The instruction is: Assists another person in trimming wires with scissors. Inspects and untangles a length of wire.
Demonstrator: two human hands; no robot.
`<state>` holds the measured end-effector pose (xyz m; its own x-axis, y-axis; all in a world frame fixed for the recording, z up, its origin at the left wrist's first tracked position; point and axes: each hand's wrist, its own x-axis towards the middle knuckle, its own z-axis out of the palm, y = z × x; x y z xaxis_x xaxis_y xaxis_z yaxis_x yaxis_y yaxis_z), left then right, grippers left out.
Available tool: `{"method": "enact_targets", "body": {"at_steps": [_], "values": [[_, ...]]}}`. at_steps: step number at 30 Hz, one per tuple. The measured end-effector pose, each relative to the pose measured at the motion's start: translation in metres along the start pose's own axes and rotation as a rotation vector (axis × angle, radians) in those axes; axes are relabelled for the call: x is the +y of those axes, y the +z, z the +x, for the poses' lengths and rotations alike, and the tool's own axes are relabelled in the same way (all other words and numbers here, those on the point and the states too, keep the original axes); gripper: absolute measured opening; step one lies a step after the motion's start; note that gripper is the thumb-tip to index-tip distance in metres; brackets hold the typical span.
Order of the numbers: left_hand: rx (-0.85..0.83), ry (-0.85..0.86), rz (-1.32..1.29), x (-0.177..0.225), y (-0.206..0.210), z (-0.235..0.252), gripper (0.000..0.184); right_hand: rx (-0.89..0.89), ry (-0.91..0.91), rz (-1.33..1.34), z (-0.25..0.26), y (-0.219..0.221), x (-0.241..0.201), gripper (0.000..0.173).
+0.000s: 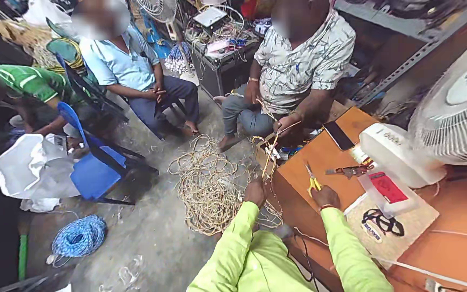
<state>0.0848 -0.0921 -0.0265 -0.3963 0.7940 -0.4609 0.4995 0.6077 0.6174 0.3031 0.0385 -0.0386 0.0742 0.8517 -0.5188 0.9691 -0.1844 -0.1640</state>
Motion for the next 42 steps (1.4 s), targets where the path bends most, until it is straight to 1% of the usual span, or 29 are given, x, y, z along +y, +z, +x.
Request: {"method": "enact_targets", "body": {"at_steps": [3, 6, 12, 17, 22, 29, 31, 32, 34, 35, 36, 37, 39, 41, 42], "values": [[-0.047, -0.009, 0.055, 0.004, -0.002, -0.007, 0.043, 0.005, 0.016, -0.021, 0.007, -0.001, 0.024, 0.053], [-0.066, 0.0, 0.131, 0.005, -0.002, -0.007, 0.046, 0.01, 0.042, -0.047, 0.018, -0.004, 0.032, 0.054], [-0.059, 0.015, 0.269, 0.021, -0.008, -0.014, 0.046, -0.005, 0.045, -0.065, 0.019, -0.01, 0.026, 0.047], [-0.034, 0.04, 0.392, 0.035, -0.01, -0.02, 0.049, -0.021, 0.039, -0.083, 0.022, -0.013, 0.025, 0.047], [-0.03, 0.057, 0.459, 0.051, -0.008, -0.028, 0.053, -0.029, 0.009, -0.089, 0.021, -0.016, 0.026, 0.045], [0.002, 0.063, 0.493, 0.05, 0.001, -0.03, 0.05, -0.022, -0.01, -0.082, 0.02, -0.019, 0.027, 0.044], [0.011, 0.069, 0.507, 0.051, 0.004, -0.032, 0.05, -0.023, -0.003, -0.028, 0.024, -0.017, 0.031, 0.042], [0.008, 0.066, 0.513, 0.053, 0.004, -0.033, 0.049, -0.025, 0.003, 0.051, 0.025, -0.015, 0.032, 0.041], [0.006, 0.053, 0.506, 0.057, 0.005, -0.034, 0.048, -0.036, 0.0, 0.325, 0.018, -0.011, 0.03, 0.039], [0.008, 0.051, 0.497, 0.057, 0.006, -0.035, 0.047, -0.043, -0.026, 0.462, 0.012, -0.009, 0.027, 0.04], [0.01, 0.053, 0.489, 0.056, 0.008, -0.035, 0.048, -0.039, -0.083, 0.53, 0.006, -0.006, 0.023, 0.043], [0.012, 0.058, 0.485, 0.054, 0.01, -0.035, 0.048, -0.029, -0.161, 0.531, 0.002, -0.003, 0.019, 0.046], [0.001, 0.064, 0.489, 0.054, 0.013, -0.035, 0.05, -0.002, -0.309, 0.424, -0.008, -0.002, 0.007, 0.053], [-0.008, 0.071, 0.495, 0.055, 0.015, -0.036, 0.051, 0.001, -0.376, 0.282, -0.012, -0.001, -0.008, 0.06], [-0.009, 0.07, 0.494, 0.056, 0.015, -0.036, 0.051, 0.004, -0.389, 0.229, -0.01, 0.002, -0.014, 0.061]]}}
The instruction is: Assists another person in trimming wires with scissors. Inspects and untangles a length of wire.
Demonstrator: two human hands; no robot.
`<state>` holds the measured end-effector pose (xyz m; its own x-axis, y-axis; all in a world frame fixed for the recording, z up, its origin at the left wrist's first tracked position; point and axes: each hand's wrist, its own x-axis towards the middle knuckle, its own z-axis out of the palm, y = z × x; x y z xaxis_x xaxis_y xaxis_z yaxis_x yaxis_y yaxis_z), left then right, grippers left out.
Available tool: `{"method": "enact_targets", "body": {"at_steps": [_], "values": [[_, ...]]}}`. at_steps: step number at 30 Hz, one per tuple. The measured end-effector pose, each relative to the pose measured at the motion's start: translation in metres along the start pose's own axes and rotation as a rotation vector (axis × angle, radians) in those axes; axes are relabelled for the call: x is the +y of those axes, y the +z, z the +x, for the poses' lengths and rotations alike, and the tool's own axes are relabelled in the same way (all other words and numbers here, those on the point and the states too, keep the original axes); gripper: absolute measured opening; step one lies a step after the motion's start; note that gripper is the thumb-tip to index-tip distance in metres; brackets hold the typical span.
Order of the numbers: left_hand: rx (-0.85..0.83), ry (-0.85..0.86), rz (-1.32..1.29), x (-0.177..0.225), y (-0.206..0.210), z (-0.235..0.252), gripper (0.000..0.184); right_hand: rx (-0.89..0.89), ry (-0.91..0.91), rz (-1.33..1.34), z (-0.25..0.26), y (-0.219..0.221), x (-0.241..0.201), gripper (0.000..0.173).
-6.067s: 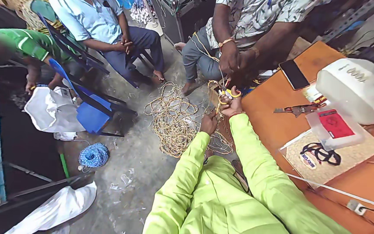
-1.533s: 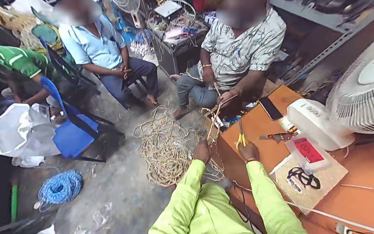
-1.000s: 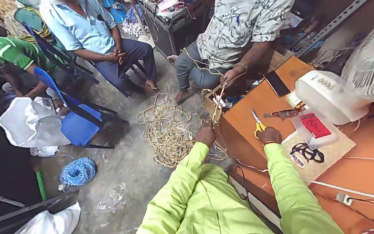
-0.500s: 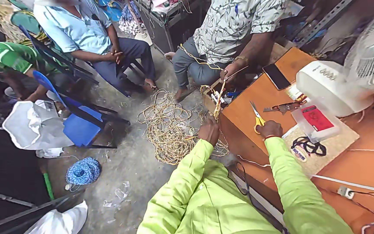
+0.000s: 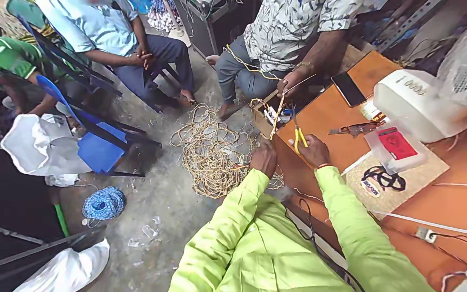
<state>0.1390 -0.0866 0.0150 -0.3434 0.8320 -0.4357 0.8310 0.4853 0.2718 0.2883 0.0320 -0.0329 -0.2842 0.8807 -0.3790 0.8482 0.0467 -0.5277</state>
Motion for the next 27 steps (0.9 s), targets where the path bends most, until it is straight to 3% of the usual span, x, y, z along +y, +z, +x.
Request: {"method": "enact_targets", "body": {"at_steps": [7, 10, 13, 27], "values": [[0.01, 0.013, 0.016, 0.001, 0.003, -0.003, 0.054, -0.022, -0.061, -0.142, 0.019, -0.001, -0.035, 0.058], [0.039, 0.014, 0.003, 0.001, 0.003, -0.006, 0.053, -0.221, 0.002, -0.17, -0.011, -0.043, -0.087, 0.055], [0.018, 0.006, -0.005, 0.001, 0.004, -0.003, 0.052, 0.019, -0.104, -0.192, 0.032, -0.007, -0.044, 0.056], [0.015, 0.002, 0.002, -0.003, 0.01, 0.002, 0.053, -0.059, -0.022, -0.369, 0.045, -0.011, -0.065, 0.067]]}}
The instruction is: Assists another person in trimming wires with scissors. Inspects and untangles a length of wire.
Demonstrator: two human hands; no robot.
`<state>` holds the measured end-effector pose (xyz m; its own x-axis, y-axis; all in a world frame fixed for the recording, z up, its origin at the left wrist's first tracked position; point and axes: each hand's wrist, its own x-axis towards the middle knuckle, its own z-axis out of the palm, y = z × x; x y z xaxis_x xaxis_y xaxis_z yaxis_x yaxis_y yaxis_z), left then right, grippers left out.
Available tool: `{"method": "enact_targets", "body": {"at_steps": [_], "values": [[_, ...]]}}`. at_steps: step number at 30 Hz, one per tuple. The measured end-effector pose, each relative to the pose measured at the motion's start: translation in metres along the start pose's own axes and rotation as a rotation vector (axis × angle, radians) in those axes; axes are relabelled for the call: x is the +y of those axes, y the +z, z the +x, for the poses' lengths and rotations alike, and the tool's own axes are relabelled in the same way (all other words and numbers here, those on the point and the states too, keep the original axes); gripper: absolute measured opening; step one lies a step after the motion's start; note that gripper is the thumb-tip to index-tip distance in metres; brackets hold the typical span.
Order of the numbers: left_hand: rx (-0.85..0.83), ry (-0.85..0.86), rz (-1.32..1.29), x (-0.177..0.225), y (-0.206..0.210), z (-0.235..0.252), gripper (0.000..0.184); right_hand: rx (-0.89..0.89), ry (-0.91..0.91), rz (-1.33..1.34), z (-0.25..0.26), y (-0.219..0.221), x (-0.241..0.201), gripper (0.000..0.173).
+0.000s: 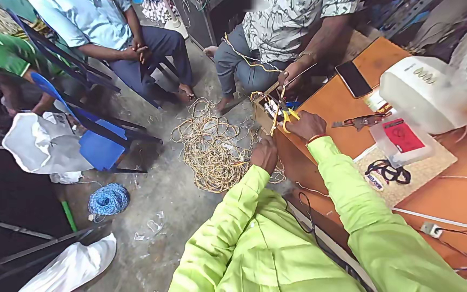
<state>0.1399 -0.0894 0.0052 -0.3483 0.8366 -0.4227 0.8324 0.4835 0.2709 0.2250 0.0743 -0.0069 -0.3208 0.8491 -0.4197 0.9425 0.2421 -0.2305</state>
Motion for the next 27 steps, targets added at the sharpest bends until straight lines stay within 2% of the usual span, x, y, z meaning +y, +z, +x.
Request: {"method": "enact_targets", "body": {"at_steps": [11, 19, 22, 25, 27], "values": [[0.014, 0.024, 0.018, -0.001, 0.003, 0.002, 0.053, -0.046, -0.069, -0.07, -0.003, -0.005, -0.007, 0.058], [-0.007, -0.014, -0.007, -0.006, 0.002, 0.001, 0.051, -0.079, -0.139, -0.114, -0.005, -0.006, 0.0, 0.041], [-0.001, -0.003, -0.012, -0.006, 0.001, -0.001, 0.051, -0.077, -0.139, -0.056, -0.005, -0.005, 0.01, 0.043], [0.014, 0.005, -0.016, -0.005, 0.003, -0.002, 0.05, -0.075, -0.073, 0.054, -0.008, -0.006, 0.017, 0.058], [0.012, 0.006, -0.018, -0.004, 0.003, -0.002, 0.051, -0.033, -0.052, 0.153, -0.013, -0.007, 0.019, 0.059]]}}
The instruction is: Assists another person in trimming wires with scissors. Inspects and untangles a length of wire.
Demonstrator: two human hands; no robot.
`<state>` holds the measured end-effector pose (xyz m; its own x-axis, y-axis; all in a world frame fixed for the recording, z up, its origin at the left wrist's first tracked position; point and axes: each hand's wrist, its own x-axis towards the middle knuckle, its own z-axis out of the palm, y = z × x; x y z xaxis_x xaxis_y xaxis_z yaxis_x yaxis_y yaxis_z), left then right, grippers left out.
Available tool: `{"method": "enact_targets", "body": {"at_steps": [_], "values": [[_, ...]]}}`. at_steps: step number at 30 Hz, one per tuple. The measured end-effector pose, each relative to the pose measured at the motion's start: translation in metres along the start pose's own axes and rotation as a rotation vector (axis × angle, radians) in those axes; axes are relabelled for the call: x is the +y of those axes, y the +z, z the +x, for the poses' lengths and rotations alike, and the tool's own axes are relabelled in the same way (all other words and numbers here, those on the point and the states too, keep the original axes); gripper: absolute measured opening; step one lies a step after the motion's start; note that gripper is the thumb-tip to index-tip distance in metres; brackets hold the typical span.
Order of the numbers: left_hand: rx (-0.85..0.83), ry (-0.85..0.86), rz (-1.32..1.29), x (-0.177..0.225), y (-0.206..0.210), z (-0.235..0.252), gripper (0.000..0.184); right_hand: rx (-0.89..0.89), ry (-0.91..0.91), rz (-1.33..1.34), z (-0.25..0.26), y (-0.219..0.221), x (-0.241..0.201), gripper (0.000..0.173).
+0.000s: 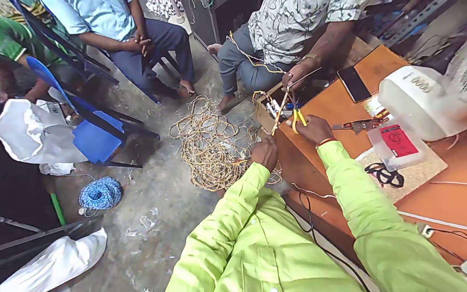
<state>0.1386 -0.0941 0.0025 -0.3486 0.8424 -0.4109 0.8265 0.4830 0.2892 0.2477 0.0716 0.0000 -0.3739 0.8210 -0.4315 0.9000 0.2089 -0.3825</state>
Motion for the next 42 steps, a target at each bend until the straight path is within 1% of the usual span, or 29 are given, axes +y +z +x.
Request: {"method": "enact_targets", "body": {"at_steps": [2, 4, 6, 8, 10, 12, 16, 22, 27, 29, 32, 34, 38, 40, 42], "values": [[-0.001, 0.005, -0.006, 0.0, 0.0, 0.0, 0.051, 0.085, 0.011, 0.104, -0.005, 0.002, 0.006, 0.058], [0.007, 0.009, -0.013, -0.001, -0.002, 0.0, 0.051, 0.183, 0.047, 0.214, -0.01, 0.007, 0.014, 0.063], [-0.003, -0.006, -0.029, -0.001, -0.006, 0.0, 0.051, 0.214, 0.124, 0.246, -0.018, 0.014, 0.024, 0.064], [-0.023, -0.022, -0.046, -0.001, -0.008, 0.0, 0.052, 0.17, 0.209, 0.15, -0.024, 0.025, 0.042, 0.057], [-0.045, -0.036, -0.071, 0.0, -0.01, 0.001, 0.053, 0.063, 0.302, 0.015, -0.028, 0.034, 0.057, 0.05], [-0.06, -0.042, -0.096, 0.0, -0.01, 0.003, 0.052, -0.02, 0.376, -0.061, -0.032, 0.037, 0.069, 0.047], [-0.029, -0.017, -0.073, 0.0, -0.002, 0.004, 0.049, -0.004, 0.412, -0.081, -0.038, 0.035, 0.086, 0.048], [-0.019, -0.014, -0.095, -0.001, 0.002, 0.003, 0.049, 0.036, 0.43, -0.067, -0.035, 0.028, 0.099, 0.042], [-0.032, -0.036, -0.105, -0.001, 0.001, 0.003, 0.046, 0.039, 0.402, -0.103, -0.033, 0.025, 0.104, 0.039], [-0.034, -0.039, -0.111, 0.001, 0.002, 0.005, 0.048, 0.078, 0.356, 0.011, -0.031, 0.026, 0.107, 0.038], [-0.045, -0.046, -0.118, 0.002, 0.002, 0.005, 0.05, 0.104, 0.281, 0.31, -0.028, 0.025, 0.102, 0.038], [-0.054, -0.046, -0.121, 0.003, 0.003, 0.005, 0.049, 0.112, 0.216, 0.361, -0.025, 0.023, 0.088, 0.038], [-0.062, -0.04, -0.114, 0.004, 0.0, 0.004, 0.05, 0.156, 0.107, 0.242, -0.005, 0.023, 0.062, 0.044], [-0.068, -0.043, -0.119, 0.004, -0.001, 0.004, 0.048, 0.163, 0.081, 0.154, 0.005, 0.022, 0.053, 0.049], [-0.078, -0.054, -0.127, 0.001, -0.003, 0.003, 0.049, 0.133, 0.082, 0.096, 0.011, 0.021, 0.043, 0.057]]}}
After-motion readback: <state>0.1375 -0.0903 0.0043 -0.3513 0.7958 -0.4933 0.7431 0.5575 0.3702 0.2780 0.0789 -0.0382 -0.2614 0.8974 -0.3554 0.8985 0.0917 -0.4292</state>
